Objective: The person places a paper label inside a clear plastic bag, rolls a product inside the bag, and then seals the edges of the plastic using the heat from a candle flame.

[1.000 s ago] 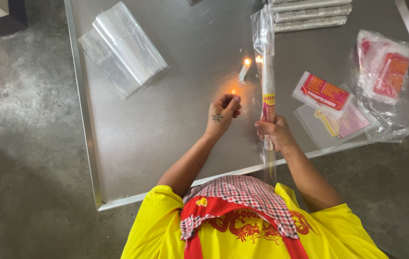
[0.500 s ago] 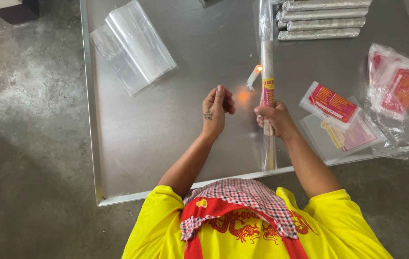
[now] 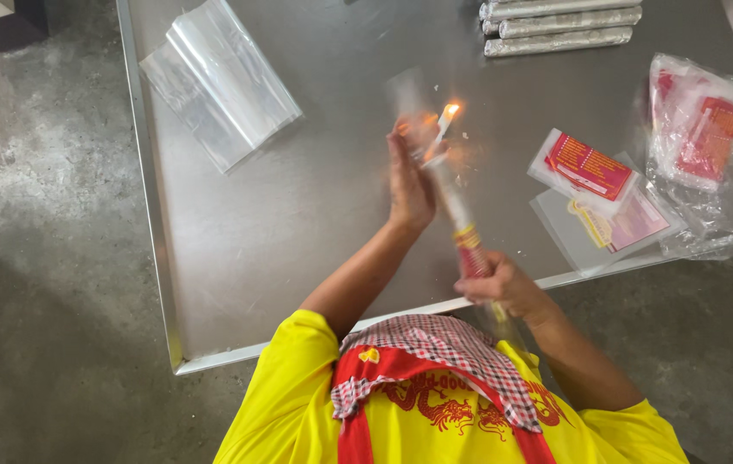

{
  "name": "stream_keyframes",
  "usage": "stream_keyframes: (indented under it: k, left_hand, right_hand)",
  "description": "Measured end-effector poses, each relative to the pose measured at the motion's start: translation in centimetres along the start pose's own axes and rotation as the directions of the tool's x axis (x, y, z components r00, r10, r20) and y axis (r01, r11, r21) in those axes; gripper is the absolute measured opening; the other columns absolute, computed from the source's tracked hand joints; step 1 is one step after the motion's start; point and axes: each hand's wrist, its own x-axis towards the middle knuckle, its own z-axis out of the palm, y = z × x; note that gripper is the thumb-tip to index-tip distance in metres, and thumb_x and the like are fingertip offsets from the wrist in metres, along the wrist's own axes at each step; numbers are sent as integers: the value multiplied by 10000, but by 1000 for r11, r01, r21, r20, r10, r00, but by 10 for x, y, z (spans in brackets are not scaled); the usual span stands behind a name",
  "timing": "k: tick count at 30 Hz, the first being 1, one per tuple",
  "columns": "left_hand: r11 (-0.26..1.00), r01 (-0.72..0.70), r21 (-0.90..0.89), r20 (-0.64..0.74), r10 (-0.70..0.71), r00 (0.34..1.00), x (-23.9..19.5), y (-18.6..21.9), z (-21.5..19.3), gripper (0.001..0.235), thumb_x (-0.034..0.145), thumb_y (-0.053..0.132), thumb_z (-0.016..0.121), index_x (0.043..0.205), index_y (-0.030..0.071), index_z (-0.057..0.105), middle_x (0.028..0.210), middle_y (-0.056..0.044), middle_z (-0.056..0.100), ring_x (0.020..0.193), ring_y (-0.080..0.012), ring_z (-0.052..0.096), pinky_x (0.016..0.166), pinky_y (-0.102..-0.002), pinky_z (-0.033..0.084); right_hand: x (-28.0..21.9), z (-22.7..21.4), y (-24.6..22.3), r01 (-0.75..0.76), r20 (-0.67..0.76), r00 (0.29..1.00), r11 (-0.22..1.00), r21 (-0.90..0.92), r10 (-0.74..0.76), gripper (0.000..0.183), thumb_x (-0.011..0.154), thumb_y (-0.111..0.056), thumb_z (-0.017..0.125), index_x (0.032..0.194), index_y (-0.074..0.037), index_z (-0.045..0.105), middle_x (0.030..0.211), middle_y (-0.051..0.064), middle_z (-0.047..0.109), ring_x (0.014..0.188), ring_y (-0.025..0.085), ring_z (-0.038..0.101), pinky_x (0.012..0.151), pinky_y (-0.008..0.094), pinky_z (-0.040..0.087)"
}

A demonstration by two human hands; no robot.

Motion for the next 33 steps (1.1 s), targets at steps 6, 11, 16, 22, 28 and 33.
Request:
stream_keyframes:
  k: [6,11,16,22,28,33]
  left_hand:
    - [947,241,-213,180,-205,962,19,29,28,981,935,826,276,1597,104,223,1487,-124,462,1336,-260,498,1138,-453,415]
    - [959,282,-20,327,-260,909,-11,18,12,1031,1005,863,225,1599,25,304,1428,-136,539,1275,-263,532,1106,-438,405]
    - [967,156,200,103,-179,978,-19,-2,42,1016,910,856,225,1535,62,328,1402,-127,563,1181,-258,594,1020,-451,482]
    - [803,236,546,322,-462,826,0,41,50,808,956,708,514,1345,2,579,1266,-149,634,1119,-241,641,916,-436,559]
    - [672,17,740,326,-381,865,19,63,63,438,957,381,726,1136,-17,691,971,-90,749,877,-180,745,769,-324,653]
    - [686,-30,727,376,-361,854,37,62,67,531,978,397,706,1262,-46,640,1010,-119,716,914,-183,721,799,-342,661]
  right_hand:
    - [-7,6,-34,55,254,951,907,416,-175,250,820,-52,817,820,-61,567,628,30,566,529,112,527,496,267,410]
    - [-2,8,-48,119,198,949,861,494,-245,253,817,-87,815,842,-63,565,656,39,586,527,120,541,495,277,446]
    - [20,19,-32,150,-85,985,989,10,-148,243,799,-45,829,863,-37,595,689,37,602,583,110,581,532,272,458]
    - [9,7,-66,201,49,966,858,473,-254,270,833,-79,853,936,-37,607,705,58,627,576,137,586,527,294,466]
    - [0,7,-97,121,-112,989,961,248,-95,490,684,-116,800,1149,-210,673,846,-10,693,803,85,695,655,261,582]
    - [22,-4,-51,260,-127,962,956,135,-243,169,809,-32,737,935,-54,627,769,49,642,638,117,590,593,284,481]
